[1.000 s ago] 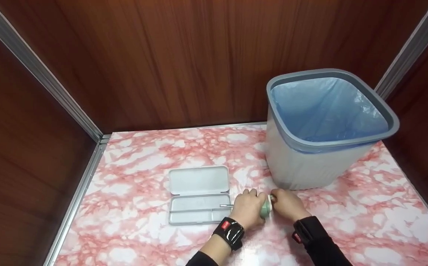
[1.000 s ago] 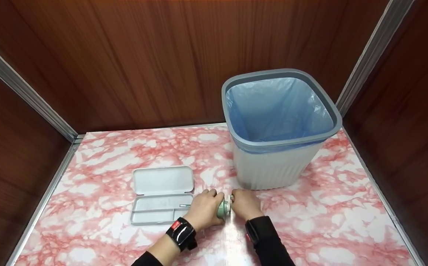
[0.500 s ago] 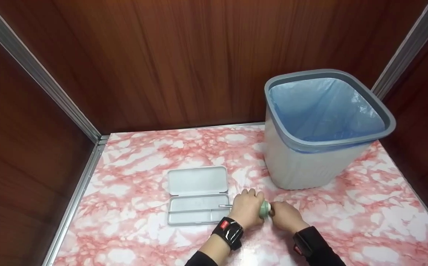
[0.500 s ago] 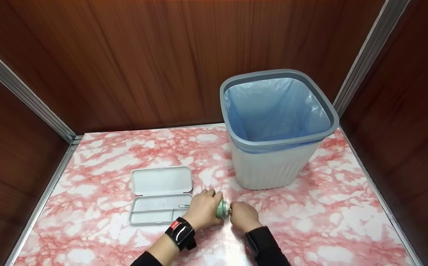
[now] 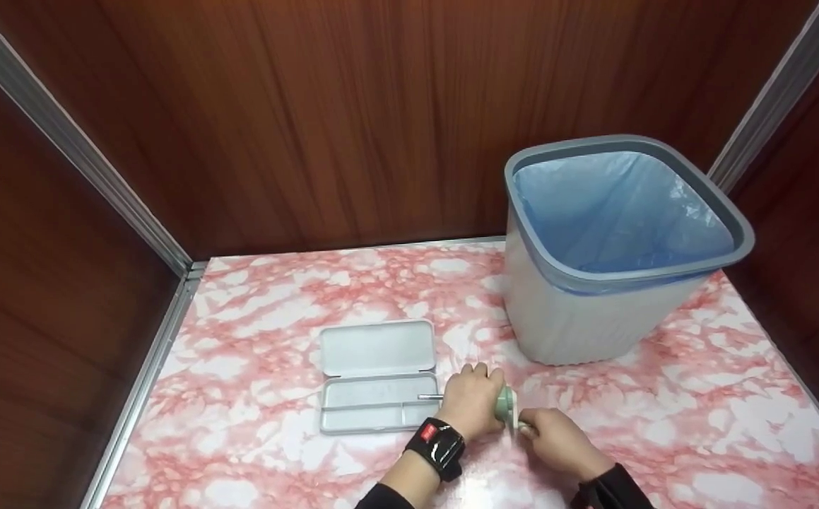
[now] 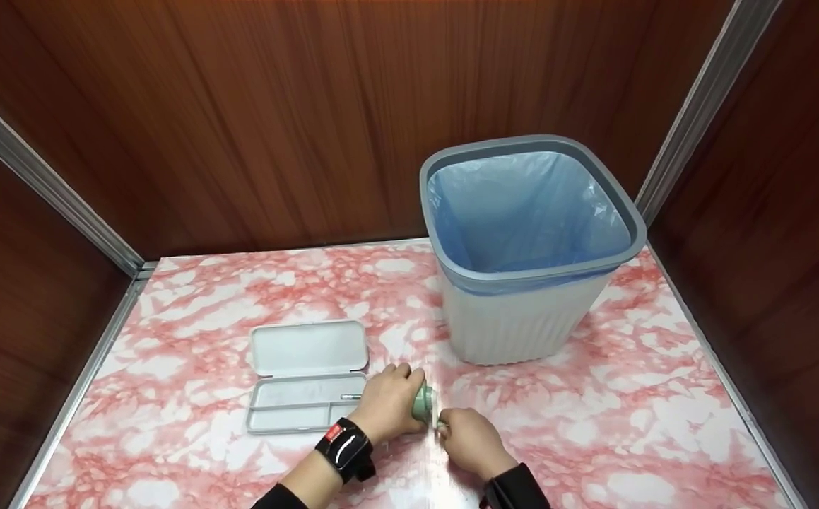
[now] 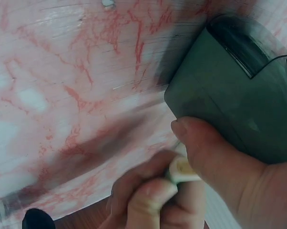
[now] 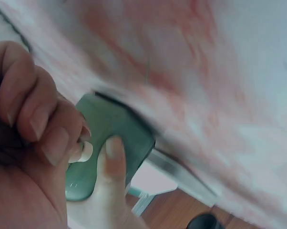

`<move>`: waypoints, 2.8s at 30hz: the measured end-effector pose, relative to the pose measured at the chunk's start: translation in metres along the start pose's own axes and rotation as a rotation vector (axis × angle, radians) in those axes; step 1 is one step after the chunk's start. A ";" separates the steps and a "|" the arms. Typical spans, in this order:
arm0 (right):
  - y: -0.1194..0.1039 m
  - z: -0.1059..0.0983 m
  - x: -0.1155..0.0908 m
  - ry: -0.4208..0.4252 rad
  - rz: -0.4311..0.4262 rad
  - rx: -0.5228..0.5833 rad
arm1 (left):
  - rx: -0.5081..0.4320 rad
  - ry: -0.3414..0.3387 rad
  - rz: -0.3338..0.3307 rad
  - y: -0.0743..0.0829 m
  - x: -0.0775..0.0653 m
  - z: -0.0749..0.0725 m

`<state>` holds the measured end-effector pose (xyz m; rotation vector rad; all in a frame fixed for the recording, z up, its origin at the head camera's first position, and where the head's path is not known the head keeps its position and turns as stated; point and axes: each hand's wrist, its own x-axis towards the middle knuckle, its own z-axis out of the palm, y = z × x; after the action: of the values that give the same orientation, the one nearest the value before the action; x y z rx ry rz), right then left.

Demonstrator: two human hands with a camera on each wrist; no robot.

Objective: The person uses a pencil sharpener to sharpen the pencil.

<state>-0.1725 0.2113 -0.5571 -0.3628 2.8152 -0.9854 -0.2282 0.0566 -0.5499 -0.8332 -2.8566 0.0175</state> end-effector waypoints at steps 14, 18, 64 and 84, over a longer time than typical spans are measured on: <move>-0.013 -0.039 0.011 -0.034 -0.114 0.000 | -0.030 -0.003 0.000 0.000 0.000 -0.002; -0.013 -0.046 0.017 -0.040 -0.141 0.011 | -0.025 -0.014 -0.003 0.000 0.001 -0.003; 0.012 -0.001 0.049 -0.003 0.070 -0.237 | -0.017 0.018 0.014 -0.003 0.001 -0.003; -0.011 -0.011 -0.001 0.020 -0.090 -0.294 | -0.022 -0.018 -0.002 0.000 0.000 -0.004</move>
<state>-0.1718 0.2101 -0.5412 -0.5188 2.9879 -0.5892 -0.2281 0.0562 -0.5464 -0.8381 -2.8792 -0.0067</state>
